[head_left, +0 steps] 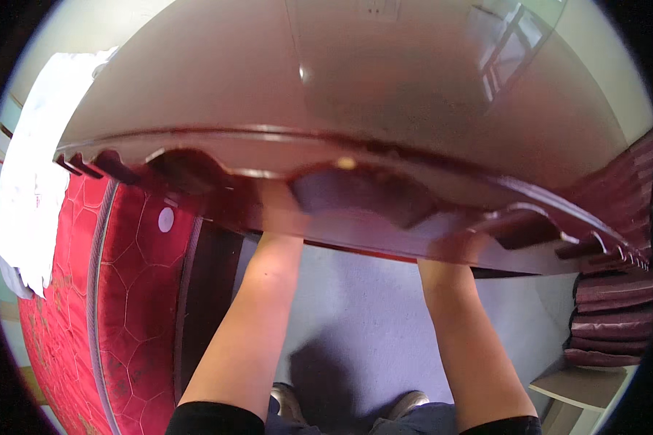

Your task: Cleaning the mirror, bedside table, and side of the mattress using a blue cloth.

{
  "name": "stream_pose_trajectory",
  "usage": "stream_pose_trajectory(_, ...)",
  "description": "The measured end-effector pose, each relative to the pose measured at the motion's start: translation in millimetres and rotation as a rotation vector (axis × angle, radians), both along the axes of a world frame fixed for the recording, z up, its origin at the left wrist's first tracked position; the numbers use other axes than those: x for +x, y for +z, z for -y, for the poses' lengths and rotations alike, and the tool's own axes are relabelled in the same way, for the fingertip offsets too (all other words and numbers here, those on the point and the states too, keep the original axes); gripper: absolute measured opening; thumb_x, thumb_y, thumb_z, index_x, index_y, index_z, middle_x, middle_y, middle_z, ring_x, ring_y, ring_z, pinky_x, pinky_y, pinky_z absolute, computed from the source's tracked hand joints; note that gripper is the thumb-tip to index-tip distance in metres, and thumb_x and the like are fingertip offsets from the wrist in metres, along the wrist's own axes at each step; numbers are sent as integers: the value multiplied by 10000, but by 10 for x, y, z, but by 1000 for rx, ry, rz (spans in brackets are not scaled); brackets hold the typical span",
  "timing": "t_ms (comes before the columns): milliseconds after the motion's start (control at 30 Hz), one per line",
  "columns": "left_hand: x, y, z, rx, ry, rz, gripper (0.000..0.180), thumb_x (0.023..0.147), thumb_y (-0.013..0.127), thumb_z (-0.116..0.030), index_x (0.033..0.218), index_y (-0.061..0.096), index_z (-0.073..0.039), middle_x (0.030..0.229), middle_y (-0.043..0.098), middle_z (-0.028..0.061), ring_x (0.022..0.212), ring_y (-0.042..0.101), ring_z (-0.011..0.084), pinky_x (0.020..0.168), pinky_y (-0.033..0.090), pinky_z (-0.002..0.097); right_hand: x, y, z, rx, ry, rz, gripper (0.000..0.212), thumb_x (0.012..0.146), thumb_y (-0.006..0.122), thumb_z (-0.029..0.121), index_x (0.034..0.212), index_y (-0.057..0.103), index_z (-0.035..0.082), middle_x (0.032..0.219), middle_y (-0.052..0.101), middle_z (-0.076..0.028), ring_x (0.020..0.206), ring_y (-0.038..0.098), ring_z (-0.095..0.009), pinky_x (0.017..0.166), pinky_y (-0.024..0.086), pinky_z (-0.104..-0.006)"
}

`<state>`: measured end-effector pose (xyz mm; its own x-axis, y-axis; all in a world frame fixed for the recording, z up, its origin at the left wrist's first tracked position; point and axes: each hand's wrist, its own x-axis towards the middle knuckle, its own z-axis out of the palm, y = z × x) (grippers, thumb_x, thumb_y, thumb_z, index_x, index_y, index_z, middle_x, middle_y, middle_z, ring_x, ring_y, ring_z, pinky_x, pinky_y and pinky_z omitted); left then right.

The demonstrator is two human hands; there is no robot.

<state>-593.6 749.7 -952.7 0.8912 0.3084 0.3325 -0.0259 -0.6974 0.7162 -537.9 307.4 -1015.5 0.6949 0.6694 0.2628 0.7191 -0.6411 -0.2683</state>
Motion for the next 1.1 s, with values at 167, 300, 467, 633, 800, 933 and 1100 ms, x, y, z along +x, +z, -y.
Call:
stream_pose_trajectory(167,-96,-16,435,-71,-9,13,554,972,491,-459,1397,521,-105,1481,467,163,1372,414,334,1123,338,480,199,79,-382,18,-47,46,592,954,505,478,1376,513,64,1400,529,-177,1318,459,-356,1117,348,-488)
stream_pose_trajectory(300,-249,-141,934,-154,-62,28,553,970,492,-460,1391,525,-103,1478,471,163,1370,418,332,1121,339,480,452,272,-530,4,-128,94,604,943,514,493,1367,521,62,1404,530,-169,1310,468,-356,1115,353,-482)
stream_pose_trajectory(467,52,27,1656,-240,-97,64,552,969,494,-461,1385,530,-100,1473,477,162,1367,423,329,1120,340,479,577,484,-327,6,-196,173,621,930,526,512,1356,531,60,1410,532,-159,1300,480,-356,1112,359,-475)
stream_pose_trajectory(633,84,254,2230,36,-104,-134,550,965,496,-458,1376,532,-95,1466,483,160,1356,432,338,1123,336,480,204,766,-140,33,-326,58,610,925,537,498,1350,537,61,1419,522,-165,1295,481,-367,1114,357,-476)
stream_pose_trajectory(800,-327,688,2638,427,-188,-141,566,975,447,-449,1395,517,-76,1434,499,188,1343,438,351,1149,279,503,-385,1180,6,40,-445,-77,464,986,485,327,1332,548,25,1382,530,-237,1302,465,-417,1101,366,-515)
stream_pose_trajectory(933,-785,607,2687,608,-299,-132,640,994,419,-498,1488,405,-93,1565,336,156,1447,256,419,1164,162,628,-901,1107,201,11,-348,194,529,981,495,366,1371,507,9,1422,483,-252,1336,435,-408,1144,302,-518)
stream_pose_trajectory(1100,-1218,654,2257,708,-474,-64,656,934,604,-395,1516,374,-199,1601,288,99,1474,255,353,1179,236,556,-1259,1254,349,-102,-180,186,678,927,611,345,1487,362,56,1549,331,-187,1444,299,-351,1175,236,-531)
